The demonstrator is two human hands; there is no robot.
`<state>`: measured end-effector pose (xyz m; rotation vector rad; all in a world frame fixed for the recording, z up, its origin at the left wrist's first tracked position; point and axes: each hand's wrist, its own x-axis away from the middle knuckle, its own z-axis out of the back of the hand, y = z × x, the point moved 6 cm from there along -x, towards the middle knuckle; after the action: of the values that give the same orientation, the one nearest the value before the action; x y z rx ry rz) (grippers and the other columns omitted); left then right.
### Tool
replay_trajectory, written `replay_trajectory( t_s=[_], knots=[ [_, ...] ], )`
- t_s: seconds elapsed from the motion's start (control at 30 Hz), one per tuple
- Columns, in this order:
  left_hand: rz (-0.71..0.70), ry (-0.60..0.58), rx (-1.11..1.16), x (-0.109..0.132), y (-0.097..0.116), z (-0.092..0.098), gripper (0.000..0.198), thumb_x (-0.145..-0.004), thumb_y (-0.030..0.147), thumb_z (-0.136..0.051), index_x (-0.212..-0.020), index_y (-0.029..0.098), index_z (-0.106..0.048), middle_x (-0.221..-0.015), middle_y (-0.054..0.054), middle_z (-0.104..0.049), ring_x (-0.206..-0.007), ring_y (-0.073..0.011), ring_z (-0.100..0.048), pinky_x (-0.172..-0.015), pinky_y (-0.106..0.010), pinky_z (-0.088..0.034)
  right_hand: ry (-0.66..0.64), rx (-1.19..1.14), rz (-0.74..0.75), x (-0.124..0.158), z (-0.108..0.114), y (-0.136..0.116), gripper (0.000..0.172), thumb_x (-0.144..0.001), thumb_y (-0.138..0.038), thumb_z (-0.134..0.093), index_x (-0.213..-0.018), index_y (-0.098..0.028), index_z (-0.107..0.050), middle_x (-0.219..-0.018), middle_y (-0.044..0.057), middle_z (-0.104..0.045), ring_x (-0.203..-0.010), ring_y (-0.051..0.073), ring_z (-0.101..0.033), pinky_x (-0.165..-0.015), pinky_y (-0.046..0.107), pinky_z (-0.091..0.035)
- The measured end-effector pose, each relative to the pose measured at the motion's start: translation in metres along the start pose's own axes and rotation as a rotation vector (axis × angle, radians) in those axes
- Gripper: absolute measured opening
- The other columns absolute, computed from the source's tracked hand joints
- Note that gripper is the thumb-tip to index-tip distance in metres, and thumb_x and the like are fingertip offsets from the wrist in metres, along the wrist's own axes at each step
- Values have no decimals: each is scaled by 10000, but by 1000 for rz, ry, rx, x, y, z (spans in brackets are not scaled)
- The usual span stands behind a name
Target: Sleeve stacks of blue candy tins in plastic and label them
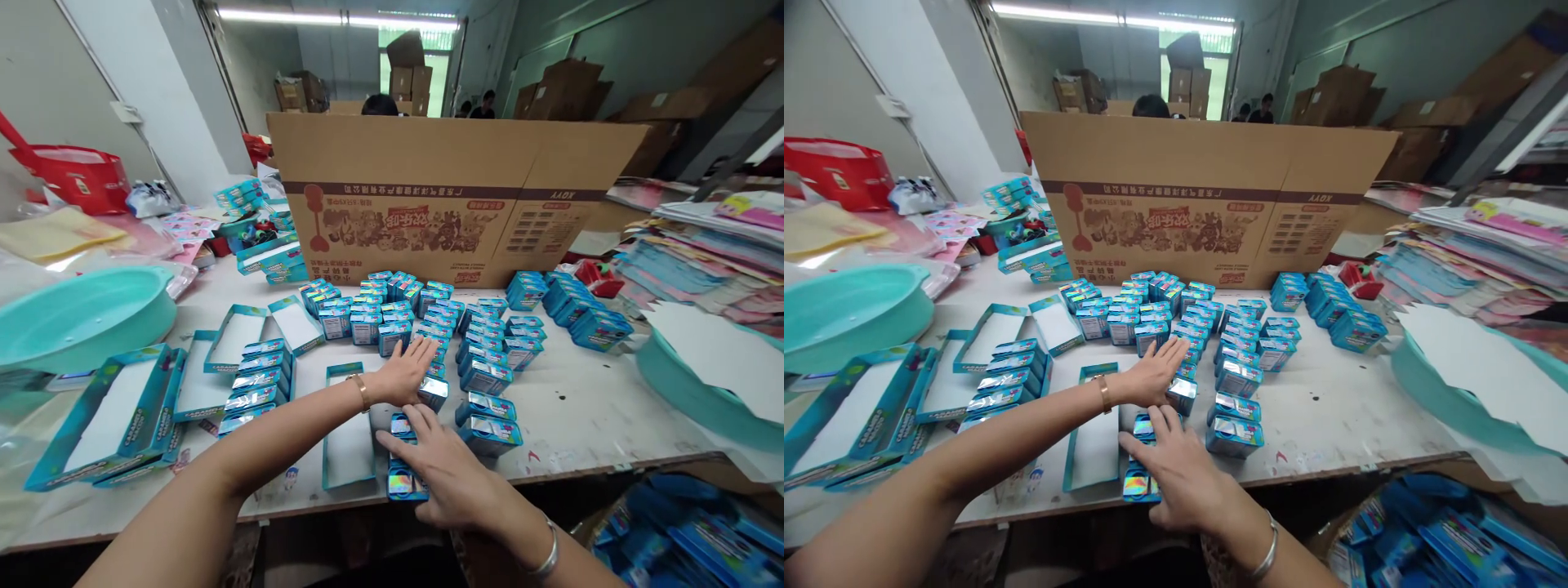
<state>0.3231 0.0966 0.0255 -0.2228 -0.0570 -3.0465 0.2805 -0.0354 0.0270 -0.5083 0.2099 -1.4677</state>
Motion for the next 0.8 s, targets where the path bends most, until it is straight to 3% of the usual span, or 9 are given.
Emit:
replay_trajectory(
  t_s=[0.1, 0.23, 0.43, 0.53, 0.67, 0.8],
  knots=[
    [-65, -58, -42, 6, 5, -1, 1080, -806, 438, -699, -1557, 90, -6, -1641, -269, -66, -1532, -365, -21, -1171, -571, -218, -1, 12, -4, 5, -9, -1, 1067, -561, -192, -787, -1508, -356, -324, -1629, 162, -112, -1489, 439, -48, -1115, 622, -280],
    [-133, 16, -69, 21, 16, 7, 954, -860, 488, -629, -1537, 66, -107, -1613, -280, -186, -1509, -390, -127, -1151, -524, -280, -2, -10, -37, 14, -22, -5, 978, -561, -165, -749, -1464, -304, -401, -1644, 154, -99, -1495, 434, -48, -1146, 597, -261],
    [-39, 55, 2, 14, 19, 22, 1056, -649, 490, -783, -1465, 77, -255, -1414, -251, -424, -1276, -390, -428, -994, -490, -461, -24, -48, -68, 13, -21, -6, 993, -547, -137, -725, -1469, -305, -396, -1644, 143, -114, -1500, 428, -38, -1144, 575, -286],
    [-1, 8, 42, 2, 18, 22, 1047, -551, 422, -841, -1399, 85, -327, -1355, -231, -451, -1219, -372, -454, -946, -462, -499, -36, -42, -104, 9, -12, -5, 985, -539, -122, -723, -1457, -294, -411, -1640, 139, -120, -1496, 421, -42, -1129, 551, -321],
    [28, 19, 95, 0, 18, 23, 922, -576, 376, -810, -1340, 107, -369, -1308, -213, -468, -1206, -374, -458, -876, -449, -533, -41, -5, -130, 6, -6, -6, 938, -550, -98, -663, -1443, -270, -435, -1620, 152, -151, -1488, 405, -75, -1110, 518, -357],
    [39, 85, 172, 24, 6, 50, 927, -589, 413, -797, -1353, 140, -348, -1319, -205, -463, -1220, -376, -454, -898, -464, -518, -46, 27, -137, 9, -11, -6, 934, -547, -85, -634, -1448, -247, -447, -1606, 169, -163, -1482, 417, -98, -1094, 512, -380]
  ],
)
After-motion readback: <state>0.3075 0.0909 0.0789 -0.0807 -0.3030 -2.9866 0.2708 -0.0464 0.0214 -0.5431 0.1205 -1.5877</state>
